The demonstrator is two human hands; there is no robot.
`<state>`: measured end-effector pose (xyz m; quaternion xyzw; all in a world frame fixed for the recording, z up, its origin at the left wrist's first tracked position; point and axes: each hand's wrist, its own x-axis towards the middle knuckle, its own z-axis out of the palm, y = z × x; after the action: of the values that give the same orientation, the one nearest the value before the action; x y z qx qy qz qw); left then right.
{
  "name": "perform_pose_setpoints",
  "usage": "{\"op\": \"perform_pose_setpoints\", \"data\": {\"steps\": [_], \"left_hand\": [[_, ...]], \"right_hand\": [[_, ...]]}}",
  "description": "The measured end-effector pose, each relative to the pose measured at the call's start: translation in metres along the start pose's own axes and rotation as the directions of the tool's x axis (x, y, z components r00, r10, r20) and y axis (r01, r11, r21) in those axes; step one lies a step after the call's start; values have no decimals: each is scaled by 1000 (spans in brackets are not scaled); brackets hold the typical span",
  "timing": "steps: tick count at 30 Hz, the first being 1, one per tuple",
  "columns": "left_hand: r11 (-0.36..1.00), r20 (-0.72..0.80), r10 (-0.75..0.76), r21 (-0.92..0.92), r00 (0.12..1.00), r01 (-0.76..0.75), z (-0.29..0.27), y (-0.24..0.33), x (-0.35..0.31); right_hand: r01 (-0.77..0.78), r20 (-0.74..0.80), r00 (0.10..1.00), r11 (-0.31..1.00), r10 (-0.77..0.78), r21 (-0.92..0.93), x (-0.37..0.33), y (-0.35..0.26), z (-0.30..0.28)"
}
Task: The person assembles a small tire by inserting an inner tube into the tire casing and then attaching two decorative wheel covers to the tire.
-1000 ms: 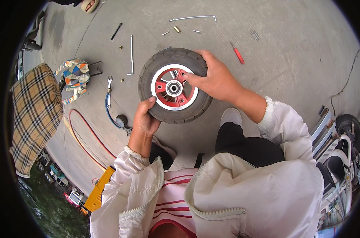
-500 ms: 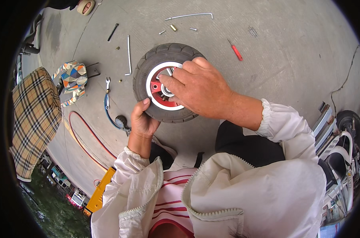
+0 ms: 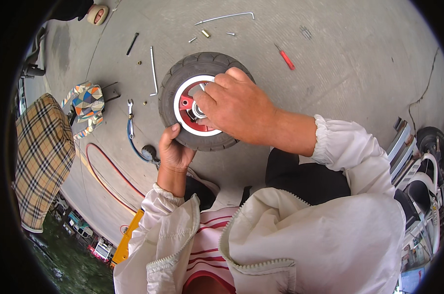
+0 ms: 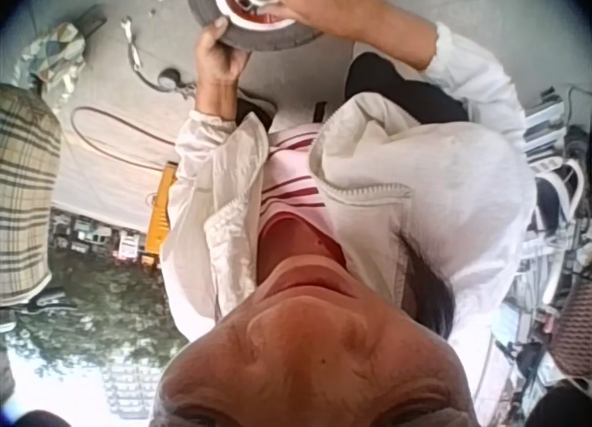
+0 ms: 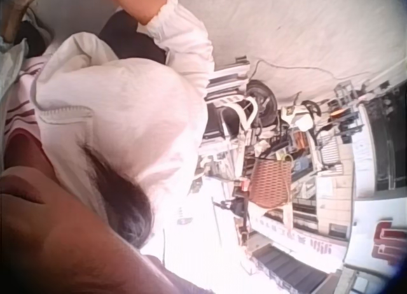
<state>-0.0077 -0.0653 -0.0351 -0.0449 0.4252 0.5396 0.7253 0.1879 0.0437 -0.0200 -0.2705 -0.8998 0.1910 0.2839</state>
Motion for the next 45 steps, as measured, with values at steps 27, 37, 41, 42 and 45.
{"op": "perform_pose_setpoints", "data": {"steps": [27,37,41,42,45], "left_hand": [[994,-139,-34,95,990,47,-5,-2,5],[962,-37,-269,-52,962,267,-58,-70,73],[941,-7,-338,-34,941,338,-56,-87,100],[942,-2,-334,-33,943,333,-57,-92,105],[939,3,-342,-47,940,342,-59,-100,114]], "right_hand": [[-120,182,978,991,106,64,-13,5,21],[-283,364,892,959,267,-10,-69,38,54],[-376,294,871,919,393,-115,-81,49,56],[-392,295,860,909,417,-142,-82,52,59],[-450,278,826,871,490,-197,-80,53,73]]}}
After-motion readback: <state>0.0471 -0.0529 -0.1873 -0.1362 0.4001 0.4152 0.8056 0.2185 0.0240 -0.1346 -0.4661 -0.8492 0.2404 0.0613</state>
